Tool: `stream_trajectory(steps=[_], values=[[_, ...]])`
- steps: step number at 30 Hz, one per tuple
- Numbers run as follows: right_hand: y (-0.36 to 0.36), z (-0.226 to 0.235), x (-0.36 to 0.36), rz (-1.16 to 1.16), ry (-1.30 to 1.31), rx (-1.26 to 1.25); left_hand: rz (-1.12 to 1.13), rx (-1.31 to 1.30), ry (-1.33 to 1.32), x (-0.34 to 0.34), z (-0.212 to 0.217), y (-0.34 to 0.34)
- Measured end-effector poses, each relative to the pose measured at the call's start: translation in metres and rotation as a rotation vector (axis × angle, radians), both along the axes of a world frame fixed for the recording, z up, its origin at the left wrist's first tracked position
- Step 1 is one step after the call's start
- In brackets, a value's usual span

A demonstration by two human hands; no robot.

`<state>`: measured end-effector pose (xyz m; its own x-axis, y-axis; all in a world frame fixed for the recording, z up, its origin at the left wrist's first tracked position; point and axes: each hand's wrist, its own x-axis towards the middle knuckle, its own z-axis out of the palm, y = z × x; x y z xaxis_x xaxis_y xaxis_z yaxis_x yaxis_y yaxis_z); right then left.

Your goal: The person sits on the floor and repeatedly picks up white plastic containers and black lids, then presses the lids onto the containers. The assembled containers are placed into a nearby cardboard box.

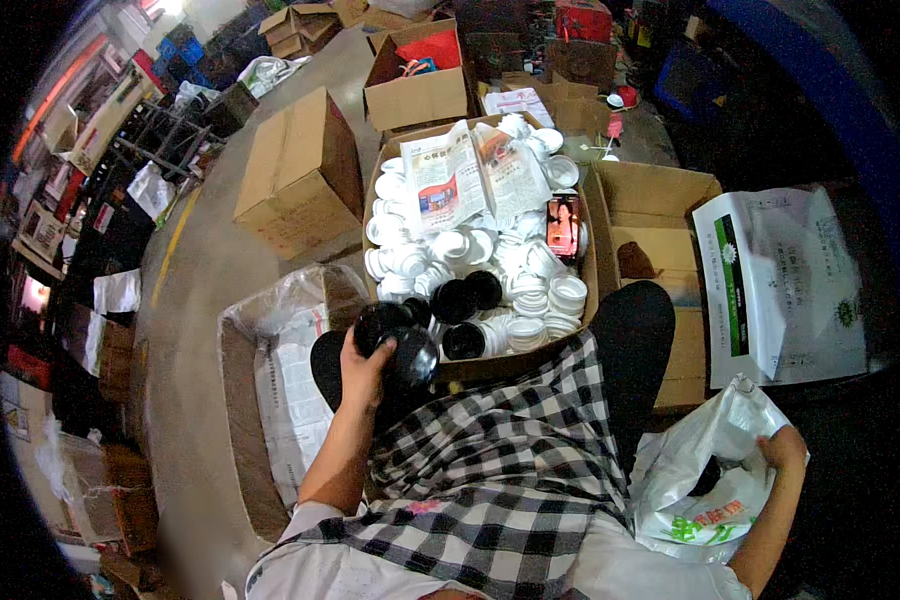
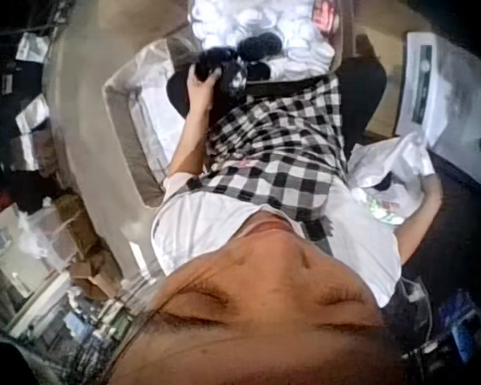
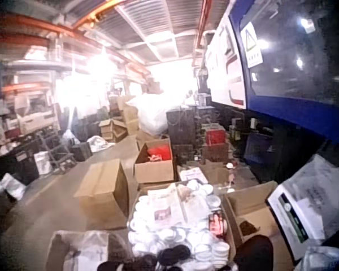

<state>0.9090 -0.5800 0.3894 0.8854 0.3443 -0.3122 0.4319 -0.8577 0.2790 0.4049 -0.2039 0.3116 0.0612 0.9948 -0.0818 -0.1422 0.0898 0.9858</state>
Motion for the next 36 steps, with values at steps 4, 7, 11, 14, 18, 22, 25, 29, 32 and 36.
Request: stream_trajectory(steps=[4,7,11,14,18,22,25,29,32,36], values=[[0.026,0.009,-0.022,0.081,0.021,-0.008,0.064,-0.121,-0.061,0.023,-0.020,0.046],[0.093,0.014,-0.049,0.386,0.009,0.388,0.072,-0.241,-0.256,0.024,-0.047,0.067],[0.224,0.011,-0.105,0.759,0.225,0.708,0.266,-0.351,-0.268,0.025,-0.067,0.074],[0.328,-0.027,-0.158,0.833,0.626,0.786,0.337,-0.314,-0.292,0.011,-0.064,0.077],[0.442,-0.120,-0.241,1.059,0.816,0.974,0.461,-0.270,-0.437,0.012,-0.062,0.078],[0.506,-0.164,-0.337,1.026,0.664,1.006,0.432,-0.236,-0.656,0.005,-0.070,0.081],[0.527,-0.176,-0.375,0.928,0.485,0.841,0.354,-0.286,-0.819,-0.002,-0.073,0.085],[0.541,-0.204,-0.373,0.879,0.468,0.899,0.107,-0.208,-0.847,0.007,-0.055,0.083],[0.512,-0.181,-0.359,0.734,0.737,1.281,0.003,-0.201,-0.920,-0.001,-0.070,0.084],[0.473,-0.200,-0.286,0.450,1.041,1.550,-0.033,-0.366,-0.897,0.012,-0.066,0.082]])
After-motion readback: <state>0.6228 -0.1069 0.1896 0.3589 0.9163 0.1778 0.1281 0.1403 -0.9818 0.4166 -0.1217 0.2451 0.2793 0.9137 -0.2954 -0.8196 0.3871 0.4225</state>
